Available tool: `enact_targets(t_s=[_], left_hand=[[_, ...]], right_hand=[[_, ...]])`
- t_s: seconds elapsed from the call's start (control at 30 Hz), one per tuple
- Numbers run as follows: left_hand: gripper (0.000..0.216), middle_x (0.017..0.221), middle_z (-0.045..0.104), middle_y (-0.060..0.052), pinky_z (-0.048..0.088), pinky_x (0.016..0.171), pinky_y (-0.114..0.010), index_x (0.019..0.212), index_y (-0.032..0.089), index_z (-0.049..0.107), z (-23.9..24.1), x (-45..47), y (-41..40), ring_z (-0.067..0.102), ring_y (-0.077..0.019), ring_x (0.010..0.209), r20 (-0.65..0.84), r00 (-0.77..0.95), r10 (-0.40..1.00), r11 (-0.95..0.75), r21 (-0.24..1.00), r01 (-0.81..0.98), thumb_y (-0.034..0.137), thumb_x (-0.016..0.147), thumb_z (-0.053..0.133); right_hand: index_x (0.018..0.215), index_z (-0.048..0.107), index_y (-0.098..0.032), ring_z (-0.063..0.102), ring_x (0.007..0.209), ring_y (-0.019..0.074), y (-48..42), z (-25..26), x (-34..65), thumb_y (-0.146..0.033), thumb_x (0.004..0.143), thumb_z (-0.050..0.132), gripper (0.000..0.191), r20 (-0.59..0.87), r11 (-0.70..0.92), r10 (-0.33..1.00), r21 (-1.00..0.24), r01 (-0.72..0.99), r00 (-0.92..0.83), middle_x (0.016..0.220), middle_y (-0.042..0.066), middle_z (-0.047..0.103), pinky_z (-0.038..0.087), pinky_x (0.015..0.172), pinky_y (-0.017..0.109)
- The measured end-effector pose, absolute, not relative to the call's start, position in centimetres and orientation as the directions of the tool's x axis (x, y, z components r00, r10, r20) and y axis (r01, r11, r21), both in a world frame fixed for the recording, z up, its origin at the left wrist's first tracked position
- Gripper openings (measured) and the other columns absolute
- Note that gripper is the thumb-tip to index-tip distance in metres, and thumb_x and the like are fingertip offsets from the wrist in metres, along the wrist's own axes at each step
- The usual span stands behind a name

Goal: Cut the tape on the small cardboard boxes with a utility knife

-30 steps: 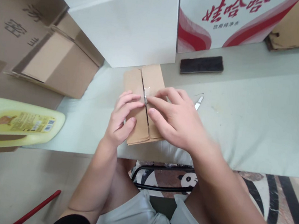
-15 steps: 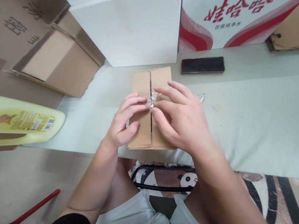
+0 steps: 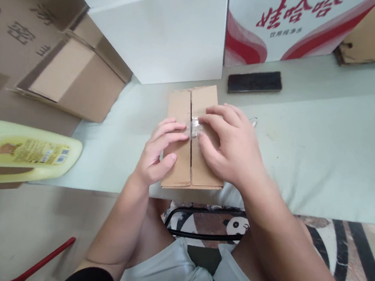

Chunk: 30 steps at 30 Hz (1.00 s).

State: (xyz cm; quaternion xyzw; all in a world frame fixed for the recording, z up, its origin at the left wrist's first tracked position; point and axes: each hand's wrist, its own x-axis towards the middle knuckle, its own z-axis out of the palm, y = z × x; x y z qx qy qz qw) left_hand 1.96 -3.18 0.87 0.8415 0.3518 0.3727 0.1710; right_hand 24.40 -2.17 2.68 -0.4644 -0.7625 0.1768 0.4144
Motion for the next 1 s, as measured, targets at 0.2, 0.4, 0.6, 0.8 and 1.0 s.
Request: enact_targets(t_s=[0.2,0.4,0.6,0.8,1.0], left_hand=[[0.038,0.141,0.066,-0.009,0.038,0.125,-0.059,0.129,0.026,0.066,1.0,2.0,-3.2,0.056,-0.0305,0.139,0.475,0.466,0.747,-0.665,0.56,0.495,0.041,0.101,0.046],[0.037,0.141,0.066,-0.009,0.038,0.126,-0.057,0.128,0.026,0.066,1.0,2.0,-3.2,0.056,-0.0287,0.139,0.491,0.462,0.738,-0.674,0.559,0.483,0.041,0.102,0.045],[0.045,0.146,0.06,-0.011,0.033,0.127,-0.063,0.138,0.026,0.064,1.9,1.9,-3.7,0.05,-0.0335,0.144,0.429,0.512,0.744,-0.665,0.544,0.512,0.044,0.102,0.042],[0.058,0.154,0.046,-0.015,0.023,0.129,-0.069,0.142,0.023,0.065,2.8,3.0,-5.4,0.032,-0.0404,0.157,0.36,0.474,0.804,-0.592,0.564,0.576,0.054,0.107,0.031],[0.062,0.172,0.021,-0.013,0.024,0.129,-0.068,0.149,0.026,0.06,3.2,3.8,-6.4,0.018,-0.0447,0.162,0.247,0.399,0.883,-0.461,0.617,0.638,0.057,0.108,0.026]], right_hand=[[0.116,0.076,-0.025,0.065,0.128,0.0344,-2.3,2.8,24.8,-0.032,0.094,0.058,0.029,0.415,0.465,0.882,-0.689,0.556,-0.223,0.133,0.012,0.068,0.051,0.111,0.06],[0.122,0.074,-0.021,0.064,0.129,0.0339,-2.3,2.7,24.8,-0.03,0.093,0.059,0.034,0.41,0.469,0.882,-0.727,0.502,-0.23,0.136,0.016,0.066,0.052,0.112,0.057],[0.111,0.077,-0.024,0.063,0.131,0.0326,-2.4,2.5,24.7,-0.027,0.09,0.058,0.028,0.375,0.432,0.901,-0.748,0.503,-0.217,0.137,0.013,0.063,0.053,0.112,0.056],[0.11,0.077,-0.026,0.063,0.131,0.0323,-2.4,2.4,24.5,-0.027,0.091,0.056,0.029,0.394,0.443,0.895,-0.737,0.51,-0.207,0.136,0.011,0.064,0.053,0.112,0.056],[0.113,0.076,-0.024,0.061,0.134,0.0332,-2.6,2.5,24.5,-0.026,0.09,0.056,0.03,0.388,0.449,0.893,-0.735,0.509,-0.228,0.139,0.013,0.062,0.052,0.114,0.056]])
